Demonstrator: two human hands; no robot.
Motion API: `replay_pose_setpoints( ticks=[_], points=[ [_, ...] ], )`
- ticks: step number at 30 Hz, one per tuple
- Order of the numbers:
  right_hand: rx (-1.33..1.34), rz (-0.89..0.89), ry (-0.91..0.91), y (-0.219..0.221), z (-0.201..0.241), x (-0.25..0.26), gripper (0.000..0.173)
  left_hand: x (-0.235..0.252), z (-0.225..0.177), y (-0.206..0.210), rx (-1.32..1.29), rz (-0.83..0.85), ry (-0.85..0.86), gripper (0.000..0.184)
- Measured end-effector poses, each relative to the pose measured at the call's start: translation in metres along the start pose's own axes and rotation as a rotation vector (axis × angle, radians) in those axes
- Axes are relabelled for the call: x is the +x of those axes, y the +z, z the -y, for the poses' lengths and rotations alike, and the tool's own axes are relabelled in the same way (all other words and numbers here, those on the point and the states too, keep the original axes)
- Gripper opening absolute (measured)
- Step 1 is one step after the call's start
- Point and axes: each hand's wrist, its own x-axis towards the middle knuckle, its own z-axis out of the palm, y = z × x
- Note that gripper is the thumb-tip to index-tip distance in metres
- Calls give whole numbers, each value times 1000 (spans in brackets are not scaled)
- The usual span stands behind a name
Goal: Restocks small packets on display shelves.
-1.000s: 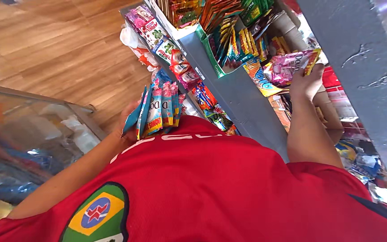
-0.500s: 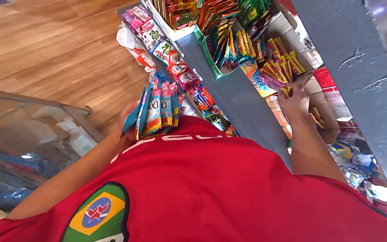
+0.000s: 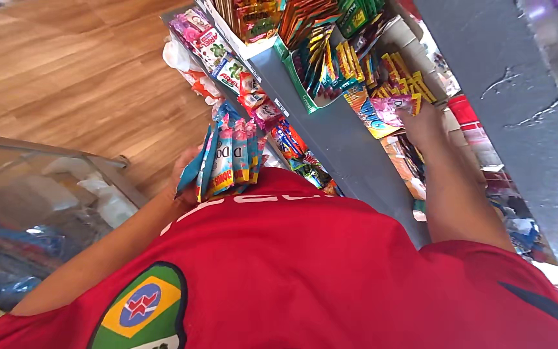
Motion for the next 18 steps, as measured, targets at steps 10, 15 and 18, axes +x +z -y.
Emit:
replay_pose_setpoints(
  ticks=[10,15,18],
  points=[
    [-411,73,-191,13,15,16,35,-5,-2,-4,32,2,40,32],
    [-271,237,-148,-16,32,17,43,-3,-2,-5,31,50,52,29],
    [-192,283,-68,-36,50,0,47,-4,-3,-5,-13,100,49,20]
  ],
)
